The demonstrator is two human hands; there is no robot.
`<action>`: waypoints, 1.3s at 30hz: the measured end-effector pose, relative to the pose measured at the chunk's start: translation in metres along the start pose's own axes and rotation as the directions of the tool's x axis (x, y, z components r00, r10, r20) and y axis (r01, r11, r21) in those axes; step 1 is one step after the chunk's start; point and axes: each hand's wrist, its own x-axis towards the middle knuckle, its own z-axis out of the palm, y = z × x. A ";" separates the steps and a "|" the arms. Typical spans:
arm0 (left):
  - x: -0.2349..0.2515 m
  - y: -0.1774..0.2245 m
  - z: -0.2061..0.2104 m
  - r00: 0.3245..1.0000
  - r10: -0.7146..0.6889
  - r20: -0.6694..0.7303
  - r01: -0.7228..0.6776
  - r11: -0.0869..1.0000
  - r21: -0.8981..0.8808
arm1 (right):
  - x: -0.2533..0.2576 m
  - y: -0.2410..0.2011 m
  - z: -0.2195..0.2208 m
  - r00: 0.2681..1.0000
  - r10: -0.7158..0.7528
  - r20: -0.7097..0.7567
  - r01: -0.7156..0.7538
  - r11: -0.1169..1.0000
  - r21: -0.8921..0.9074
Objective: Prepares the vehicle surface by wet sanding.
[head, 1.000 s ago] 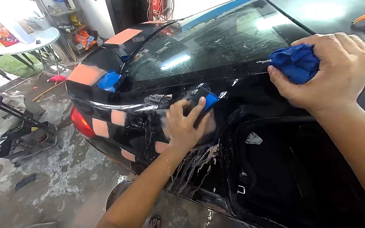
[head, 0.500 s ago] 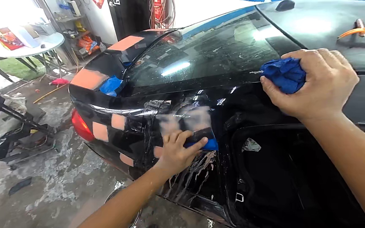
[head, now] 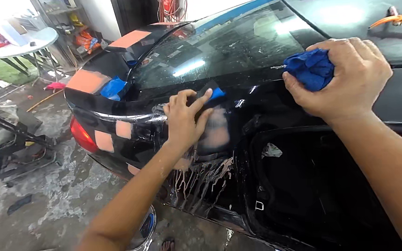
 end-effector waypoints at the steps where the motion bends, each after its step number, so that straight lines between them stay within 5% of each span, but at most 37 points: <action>1: -0.004 0.004 0.001 1.000 -0.004 -0.010 0.004 1.000 -0.002 | -0.001 -0.001 -0.001 1.000 0.004 -0.001 -0.004 1.000 0.000; 5: -0.100 0.005 0.012 0.970 0.241 0.021 -0.241 0.970 -0.010 | 0.001 -0.001 -0.002 1.000 -0.009 -0.008 0.009 1.000 0.007; 7: -0.095 0.008 0.013 0.965 0.262 0.016 -0.262 0.965 -0.010 | 0.001 0.000 -0.002 1.000 -0.004 0.005 0.004 1.000 0.010; 11: -0.053 0.034 0.012 0.999 0.029 -0.034 -0.033 0.994 -0.102 | -0.002 0.003 0.001 0.998 0.019 0.052 -0.021 0.999 0.042; 17: -0.083 0.016 0.013 0.972 0.234 -0.008 -0.234 0.972 -0.006 | -0.003 0.024 0.012 0.997 0.013 0.080 -0.025 0.990 0.139; 22: -0.032 0.021 -0.001 0.997 -0.054 -0.056 0.049 0.995 -0.092 | -0.006 0.015 0.025 0.992 -0.051 0.118 0.011 0.949 0.315; 28: -0.176 0.019 -0.066 0.975 -0.185 0.124 0.197 0.976 -0.093 | -0.016 -0.035 0.019 0.945 -0.293 0.146 0.263 0.945 0.195; 30: -0.237 0.004 -0.095 0.909 -0.371 0.192 0.382 0.924 -0.024 | -0.023 -0.080 0.020 0.917 -0.365 0.158 0.349 0.929 0.124; 33: -0.327 -0.018 -0.143 0.700 -0.684 0.207 0.681 0.726 0.095 | -0.036 -0.147 0.040 0.911 -0.353 0.216 0.331 0.934 0.132; 39: -0.452 -0.006 -0.247 0.320 -0.942 -0.099 0.942 0.306 0.136 | -0.065 -0.235 0.085 0.863 -0.406 0.300 0.339 0.906 0.253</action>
